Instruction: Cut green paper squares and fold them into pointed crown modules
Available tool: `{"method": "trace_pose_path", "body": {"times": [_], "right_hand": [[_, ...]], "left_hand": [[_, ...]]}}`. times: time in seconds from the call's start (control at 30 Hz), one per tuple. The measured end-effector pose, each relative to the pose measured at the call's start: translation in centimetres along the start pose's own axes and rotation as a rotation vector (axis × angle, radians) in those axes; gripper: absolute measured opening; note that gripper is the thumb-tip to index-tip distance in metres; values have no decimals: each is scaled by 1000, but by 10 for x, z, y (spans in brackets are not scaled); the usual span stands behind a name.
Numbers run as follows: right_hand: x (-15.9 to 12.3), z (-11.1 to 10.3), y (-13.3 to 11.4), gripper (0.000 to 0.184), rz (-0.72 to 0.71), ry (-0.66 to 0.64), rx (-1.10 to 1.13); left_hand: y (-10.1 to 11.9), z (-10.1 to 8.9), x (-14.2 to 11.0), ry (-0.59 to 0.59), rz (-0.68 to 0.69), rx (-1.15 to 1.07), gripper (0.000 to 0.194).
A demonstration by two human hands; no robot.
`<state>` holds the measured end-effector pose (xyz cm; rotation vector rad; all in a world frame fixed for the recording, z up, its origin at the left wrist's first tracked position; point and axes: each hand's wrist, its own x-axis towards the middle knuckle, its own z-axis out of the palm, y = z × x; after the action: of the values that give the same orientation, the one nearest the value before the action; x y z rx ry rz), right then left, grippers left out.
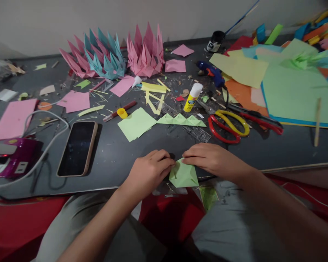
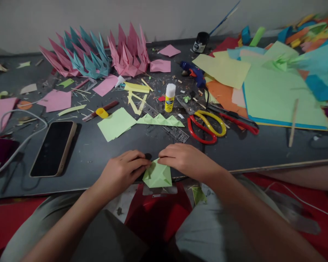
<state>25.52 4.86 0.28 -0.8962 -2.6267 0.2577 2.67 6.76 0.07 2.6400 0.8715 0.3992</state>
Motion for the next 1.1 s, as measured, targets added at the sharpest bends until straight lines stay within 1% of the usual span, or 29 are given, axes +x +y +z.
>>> {"method": "trace_pose_path", "body": {"times": [0.33,0.4,0.5,0.57,0.67,0.77,0.9,1.0,1.1], "right_hand": [[2,-2,-3,24,31,-43,-20],[3,-2,-2,24,45,-50,-13],[4,-2,-1,25,75,-54,11],[4,-2,-1,27,87,-51,20],[5,-1,-1,29,95,-38,33],[5,1,-1,28,98,-25,41],[1,5,1,27,84,-25,27],[-2,8,2,28,82,-45,-11],[-4,9,3,29,70,-66,-35]], "left_hand": [[5,-8,0,-67,41,136,14],[2,-9,1,-74,25,77,15],[-3,-10,2,-73,-44,-65,16],[-4,-10,1,-68,-65,-89,19],[-1,-13,0,-126,-11,54,21],[6,-16,-1,-192,46,240,18],[12,-17,-2,-181,61,357,22],[12,-14,-5,-165,105,381,27],[13,-12,-7,-152,117,390,25]]}}
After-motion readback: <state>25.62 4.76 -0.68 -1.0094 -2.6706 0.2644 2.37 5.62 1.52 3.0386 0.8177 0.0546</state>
